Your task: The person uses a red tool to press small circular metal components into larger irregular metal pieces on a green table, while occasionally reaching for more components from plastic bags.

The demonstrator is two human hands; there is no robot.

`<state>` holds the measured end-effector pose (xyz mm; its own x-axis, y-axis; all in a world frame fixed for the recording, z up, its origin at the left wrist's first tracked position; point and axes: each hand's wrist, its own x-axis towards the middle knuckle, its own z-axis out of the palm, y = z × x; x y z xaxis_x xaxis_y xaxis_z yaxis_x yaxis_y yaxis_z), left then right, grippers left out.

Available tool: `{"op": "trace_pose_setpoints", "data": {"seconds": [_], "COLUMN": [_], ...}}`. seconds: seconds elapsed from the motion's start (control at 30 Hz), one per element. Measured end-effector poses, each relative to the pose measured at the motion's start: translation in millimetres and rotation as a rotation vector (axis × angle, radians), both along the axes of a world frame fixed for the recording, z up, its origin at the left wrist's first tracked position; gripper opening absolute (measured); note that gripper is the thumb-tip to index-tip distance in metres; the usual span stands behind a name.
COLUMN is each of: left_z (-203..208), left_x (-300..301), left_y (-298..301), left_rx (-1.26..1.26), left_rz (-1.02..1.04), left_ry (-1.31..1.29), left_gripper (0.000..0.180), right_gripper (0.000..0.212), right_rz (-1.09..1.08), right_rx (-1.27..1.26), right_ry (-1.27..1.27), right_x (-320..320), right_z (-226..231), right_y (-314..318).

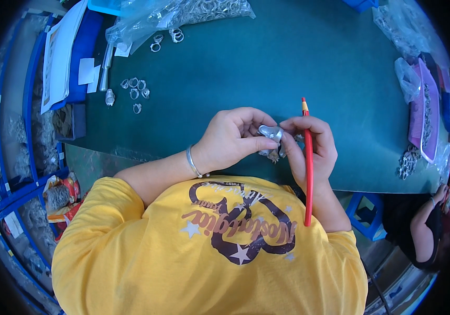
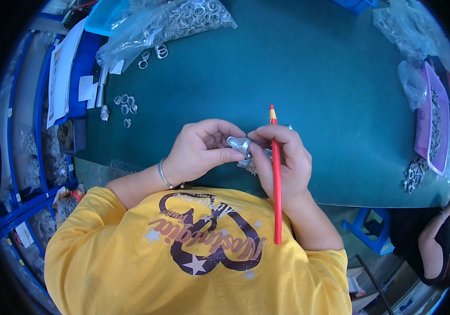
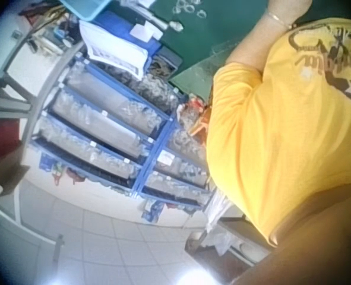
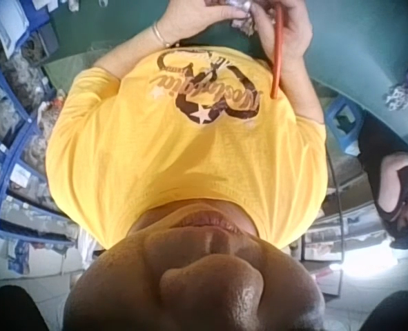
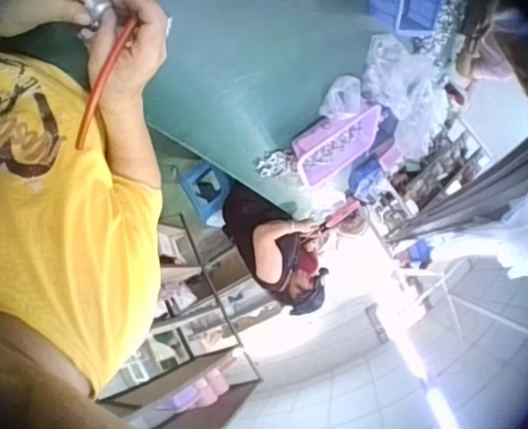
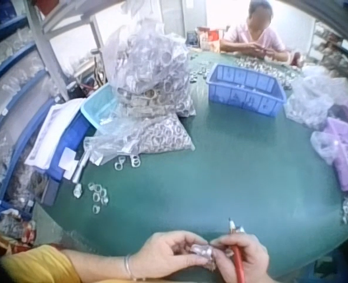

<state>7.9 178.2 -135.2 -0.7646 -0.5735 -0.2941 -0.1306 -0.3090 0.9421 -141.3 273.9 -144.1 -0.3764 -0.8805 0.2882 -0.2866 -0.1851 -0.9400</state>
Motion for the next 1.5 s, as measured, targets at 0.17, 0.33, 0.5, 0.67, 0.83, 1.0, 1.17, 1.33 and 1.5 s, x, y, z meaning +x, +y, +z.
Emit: {"op": "trace_pose_setpoints", "data": {"seconds": [0.17, 0.33, 0.5, 0.67, 0.83, 1.0, 1.17, 1.33, 1.5], "left_z": [-6.6, -11.9, -12.3, -8.9, -7.8, -9.4, -6.1, -0.5, -2.5], "left_x": [-0.7, -0.4, 1.1, 1.0, 0.6, 2.0, 2.5, 2.7, 3.0], "left_y": [0.9, 1.8, 0.6, -0.4, -1.8, -1.9, -0.3, -1.4, -1.1], "left_rx": [0.011, 0.01, -0.069, -0.106, -0.132, -0.327, -0.475, -0.508, -0.495], "left_rz": [0.056, 0.111, 0.09, 0.045, 0.043, 0.04, 0.066, 0.05, -0.037], "left_ry": [0.122, 0.274, 0.295, 0.326, 0.337, 0.265, 0.223, 0.183, 0.108], "left_gripper": [0.027, 0.028, 0.029, 0.032, 0.033, 0.036, 0.039, 0.039, 0.034], "right_gripper": [0.03, 0.036, 0.043, 0.043, 0.044, 0.041, 0.036, 0.032, 0.028], "right_rz": [-0.042, 0.073, 0.106, 0.105, 0.097, 0.096, 0.101, 0.068, 0.073], "right_rx": [0.047, 0.074, -0.014, -0.075, -0.069, -0.051, -0.034, -0.006, 0.128], "right_ry": [-0.201, -0.205, -0.121, -0.073, -0.136, -0.238, -0.214, -0.252, -0.406], "right_x": [0.6, -0.1, -1.4, -4.1, -2.5, -1.8, -2.9, 0.2, 1.7], "right_z": [-5.0, -1.5, -5.4, -4.6, -2.7, -5.6, -5.7, -3.0, -1.6], "right_y": [-0.8, 1.3, -0.4, -1.3, -1.8, -0.9, -0.9, -2.4, -0.5]}}
